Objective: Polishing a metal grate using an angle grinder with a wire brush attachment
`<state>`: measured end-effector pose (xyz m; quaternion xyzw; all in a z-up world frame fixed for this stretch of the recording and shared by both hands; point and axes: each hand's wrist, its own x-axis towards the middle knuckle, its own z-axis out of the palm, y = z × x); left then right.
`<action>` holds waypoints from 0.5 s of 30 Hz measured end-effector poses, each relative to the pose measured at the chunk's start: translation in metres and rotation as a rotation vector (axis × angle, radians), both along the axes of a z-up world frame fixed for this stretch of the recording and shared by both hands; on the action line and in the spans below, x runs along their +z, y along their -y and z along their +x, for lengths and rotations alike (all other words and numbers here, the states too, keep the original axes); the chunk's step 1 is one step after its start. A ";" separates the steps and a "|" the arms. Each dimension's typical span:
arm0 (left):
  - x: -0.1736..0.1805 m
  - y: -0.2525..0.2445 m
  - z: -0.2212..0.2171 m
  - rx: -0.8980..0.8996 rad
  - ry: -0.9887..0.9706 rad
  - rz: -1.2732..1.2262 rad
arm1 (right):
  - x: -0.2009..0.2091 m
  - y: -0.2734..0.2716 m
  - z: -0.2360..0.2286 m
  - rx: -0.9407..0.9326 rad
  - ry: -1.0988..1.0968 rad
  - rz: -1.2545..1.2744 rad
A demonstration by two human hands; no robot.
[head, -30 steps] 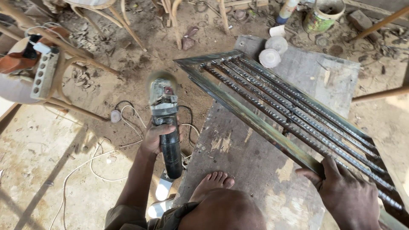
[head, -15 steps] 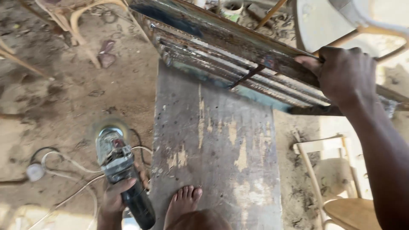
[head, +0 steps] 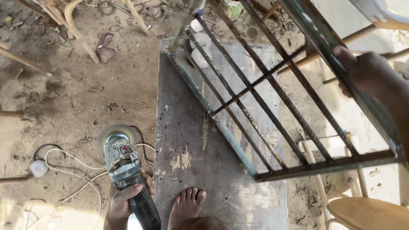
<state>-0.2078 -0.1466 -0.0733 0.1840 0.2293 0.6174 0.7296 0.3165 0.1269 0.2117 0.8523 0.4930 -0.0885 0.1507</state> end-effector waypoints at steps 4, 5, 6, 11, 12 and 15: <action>0.007 0.007 -0.003 0.005 -0.097 -0.040 | -0.044 0.035 0.031 -0.281 -0.349 0.115; 0.009 0.009 -0.002 0.015 -0.091 -0.065 | -0.057 0.044 0.045 -0.276 -0.408 0.122; 0.011 0.008 -0.003 0.009 -0.086 -0.084 | -0.068 0.058 0.060 -0.286 -0.467 0.139; 0.021 0.006 0.001 -0.016 -0.140 -0.090 | -0.127 0.101 0.106 -0.397 -0.606 0.167; 0.025 0.007 0.000 -0.014 -0.154 -0.118 | -0.145 0.109 0.115 -0.409 -0.660 0.228; 0.057 0.004 -0.008 -0.104 -0.273 -0.112 | -0.222 0.130 0.157 -0.457 -0.763 0.282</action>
